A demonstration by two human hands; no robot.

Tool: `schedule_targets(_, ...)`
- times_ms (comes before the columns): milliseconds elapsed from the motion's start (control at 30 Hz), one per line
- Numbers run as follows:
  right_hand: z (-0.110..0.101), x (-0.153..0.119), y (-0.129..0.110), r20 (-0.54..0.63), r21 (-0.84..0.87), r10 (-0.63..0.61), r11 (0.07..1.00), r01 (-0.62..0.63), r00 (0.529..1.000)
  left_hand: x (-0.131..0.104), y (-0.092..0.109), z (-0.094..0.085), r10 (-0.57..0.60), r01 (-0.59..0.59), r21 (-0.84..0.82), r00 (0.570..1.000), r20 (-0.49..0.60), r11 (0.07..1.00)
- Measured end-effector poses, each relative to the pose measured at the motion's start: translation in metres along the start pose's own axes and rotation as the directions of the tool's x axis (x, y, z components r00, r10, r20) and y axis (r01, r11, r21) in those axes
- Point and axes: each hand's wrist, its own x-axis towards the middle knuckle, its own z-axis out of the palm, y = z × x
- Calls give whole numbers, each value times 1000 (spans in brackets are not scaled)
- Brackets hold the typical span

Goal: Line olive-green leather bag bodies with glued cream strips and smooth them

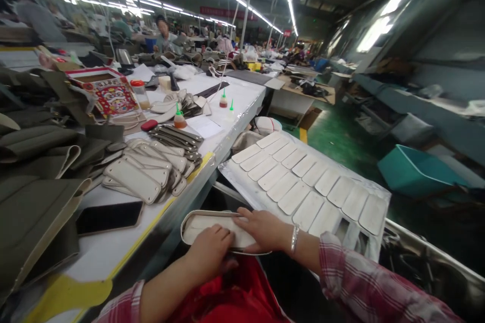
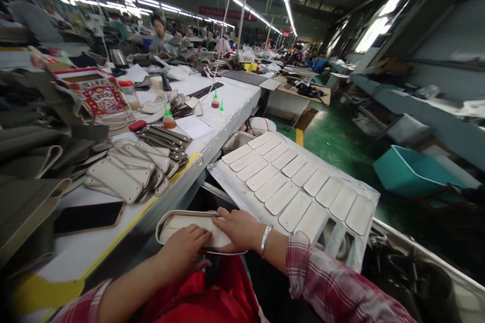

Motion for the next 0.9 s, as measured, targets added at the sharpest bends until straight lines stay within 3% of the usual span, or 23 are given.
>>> schedule_targets(67,-5,-3,7,-9,231,44,972,-41,999,4,10,4,38,-42,32,993,114,999)
schedule_targets(100,-8,-5,12,-5,419,112,902,-100,994,6,12,5,50,-59,60,988,145,996)
schedule_targets(133,-10,-9,18,22,614,204,770,-175,979,7,13,6,64,-80,88,984,166,993)
schedule_targets(200,-9,-21,31,160,864,373,395,-312,914,10,14,5,100,-128,138,976,194,982)
schedule_targets(267,-1,-37,42,362,905,419,58,-422,833,14,14,5,121,-155,177,974,190,972)
schedule_targets(333,12,-54,47,477,871,383,-84,-484,791,19,13,6,132,-165,185,975,178,969)
schedule_targets(400,24,-66,48,522,848,332,-107,-519,786,22,12,8,138,-164,171,979,152,972)
schedule_targets(500,35,-74,47,510,838,311,32,-545,802,27,7,11,154,-166,144,984,92,976)
schedule_targets(600,39,-71,47,498,836,312,76,-544,809,33,4,14,205,-218,132,973,108,967)
schedule_targets(767,46,-66,45,323,927,282,97,-362,903,44,8,18,257,-287,141,946,198,948)
schedule_targets(900,51,-69,45,238,965,277,43,-260,931,49,8,19,239,-269,76,932,273,960)
